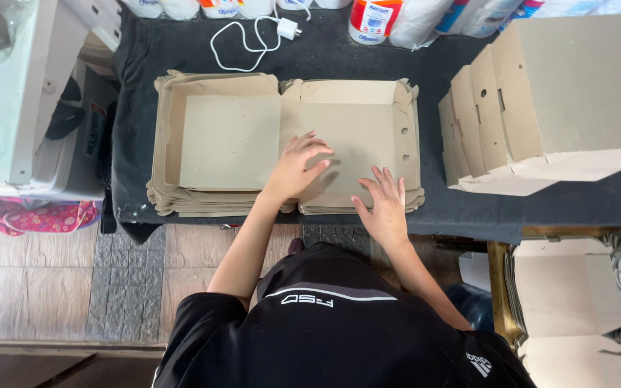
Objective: The person assembles cardboard boxes by hand, picking up flat cardboard pieces one at a time and folding the sides and flaps to form open boxes.
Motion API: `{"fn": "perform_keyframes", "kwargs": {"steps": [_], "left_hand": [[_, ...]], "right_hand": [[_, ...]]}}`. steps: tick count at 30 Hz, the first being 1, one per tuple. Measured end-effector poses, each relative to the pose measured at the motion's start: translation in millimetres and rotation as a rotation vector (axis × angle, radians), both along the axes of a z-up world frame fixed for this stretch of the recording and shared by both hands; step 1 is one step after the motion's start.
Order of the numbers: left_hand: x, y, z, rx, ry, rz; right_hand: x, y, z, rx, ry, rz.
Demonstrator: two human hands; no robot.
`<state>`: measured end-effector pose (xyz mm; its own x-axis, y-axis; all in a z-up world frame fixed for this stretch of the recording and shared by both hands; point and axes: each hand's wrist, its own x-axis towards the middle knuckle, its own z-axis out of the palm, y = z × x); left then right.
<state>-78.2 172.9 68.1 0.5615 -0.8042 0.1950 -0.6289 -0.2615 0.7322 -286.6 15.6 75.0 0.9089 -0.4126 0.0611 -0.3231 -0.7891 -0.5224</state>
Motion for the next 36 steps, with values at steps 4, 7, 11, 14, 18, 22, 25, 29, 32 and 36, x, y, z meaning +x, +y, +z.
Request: {"fn": "perform_keyframes", "kwargs": {"steps": [4, 7, 11, 14, 18, 22, 25, 29, 32, 36], "left_hand": [[-9, 56, 4, -0.077, -0.055, 0.148], [-11, 97, -11, -0.121, -0.144, 0.375], [-21, 147, -17, -0.034, -0.267, 0.63], [-29, 178, -18, 0.125, -0.333, 0.753], [-27, 204, -30, 0.301, -0.397, 0.843], [-16, 215, -33, 0.328, -0.449, 0.787], [-1, 223, -40, 0.344, -0.494, 0.722], [16, 227, -50, 0.379, -0.475, 0.616], [24, 231, -44, 0.397, -0.471, 0.571], [30, 237, -28, 0.346, -0.47, 0.58]], "right_hand": [[12, -4, 1, 0.048, -0.031, 0.12], [23, -7, -10, 0.067, 0.007, 0.214], [36, -2, -7, 0.097, 0.031, 0.308], [47, 5, 2, 0.116, 0.015, 0.364], [61, 18, 8, 0.123, -0.019, 0.422], [75, 35, 9, 0.121, -0.01, 0.454], [89, 51, 19, 0.133, -0.018, 0.475], [111, 76, 25, 0.145, 0.018, 0.53], [128, 94, 28, 0.15, 0.03, 0.558], [149, 122, 44, 0.128, 0.063, 0.629]]}}
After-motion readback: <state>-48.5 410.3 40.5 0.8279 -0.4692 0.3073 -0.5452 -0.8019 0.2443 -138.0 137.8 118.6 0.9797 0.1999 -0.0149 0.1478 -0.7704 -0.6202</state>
